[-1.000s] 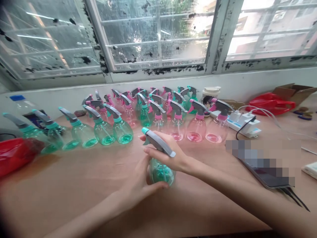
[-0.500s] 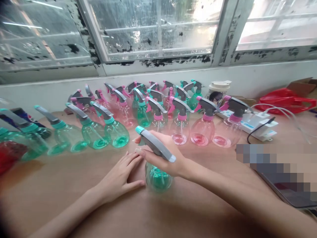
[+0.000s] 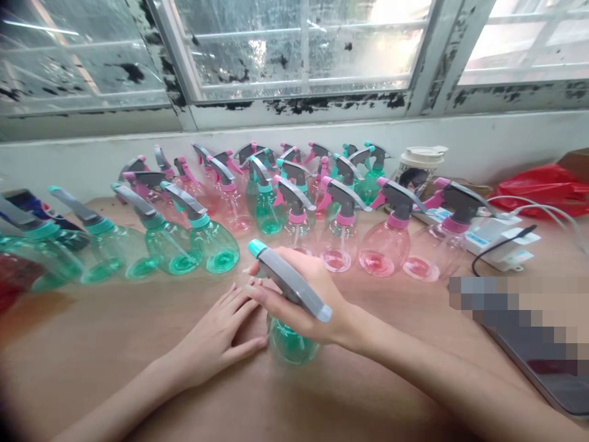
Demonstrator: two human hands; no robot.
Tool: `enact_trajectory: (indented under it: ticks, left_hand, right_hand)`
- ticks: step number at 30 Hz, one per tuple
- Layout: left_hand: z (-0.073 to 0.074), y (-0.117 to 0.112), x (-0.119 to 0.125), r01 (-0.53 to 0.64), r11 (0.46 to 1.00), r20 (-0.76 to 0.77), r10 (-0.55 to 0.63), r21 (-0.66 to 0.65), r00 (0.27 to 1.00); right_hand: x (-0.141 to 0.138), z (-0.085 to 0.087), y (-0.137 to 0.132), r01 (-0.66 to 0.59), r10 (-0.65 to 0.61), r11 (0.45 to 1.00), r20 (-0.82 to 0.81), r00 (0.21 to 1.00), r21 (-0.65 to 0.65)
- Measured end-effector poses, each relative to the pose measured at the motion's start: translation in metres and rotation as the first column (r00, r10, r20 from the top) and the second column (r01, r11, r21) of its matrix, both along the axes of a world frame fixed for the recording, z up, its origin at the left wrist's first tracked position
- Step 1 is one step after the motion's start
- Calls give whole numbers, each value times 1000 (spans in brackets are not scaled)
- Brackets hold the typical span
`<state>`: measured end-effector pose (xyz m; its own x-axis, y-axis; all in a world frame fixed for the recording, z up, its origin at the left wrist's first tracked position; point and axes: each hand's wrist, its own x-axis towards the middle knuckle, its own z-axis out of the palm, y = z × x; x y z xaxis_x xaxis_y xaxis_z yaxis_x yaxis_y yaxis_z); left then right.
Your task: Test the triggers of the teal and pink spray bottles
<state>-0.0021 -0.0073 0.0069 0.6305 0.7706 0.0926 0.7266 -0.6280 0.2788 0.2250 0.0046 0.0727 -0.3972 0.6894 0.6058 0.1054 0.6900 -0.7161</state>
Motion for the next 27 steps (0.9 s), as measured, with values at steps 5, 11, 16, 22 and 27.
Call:
enact_trajectory:
  ticks: [5, 11, 16, 22, 27]
  left_hand:
    - [-2, 0, 0, -6, 1000, 29, 6, 3, 1000]
    - [-2, 0, -1, -10, 1000, -4, 10, 8, 1000]
    - [-3, -1, -2, -6, 1000, 25, 6, 11, 1000]
    - [-6, 0, -3, -9, 1000, 1, 9, 18, 1000]
    - [-7, -1, -4, -2, 1000, 21, 2, 22, 1000]
  right_hand:
    - [1, 6, -1, 8, -11, 998, 47, 999, 58]
    - [2, 3, 1, -12, 12, 1000, 19, 1000, 17]
    - [1, -3, -1, 24, -23, 998, 9, 1000, -52]
    - [0, -8, -3, 33, -33, 999, -33, 999, 28]
    - [1, -9, -5, 37, -36, 998, -23, 999, 49]
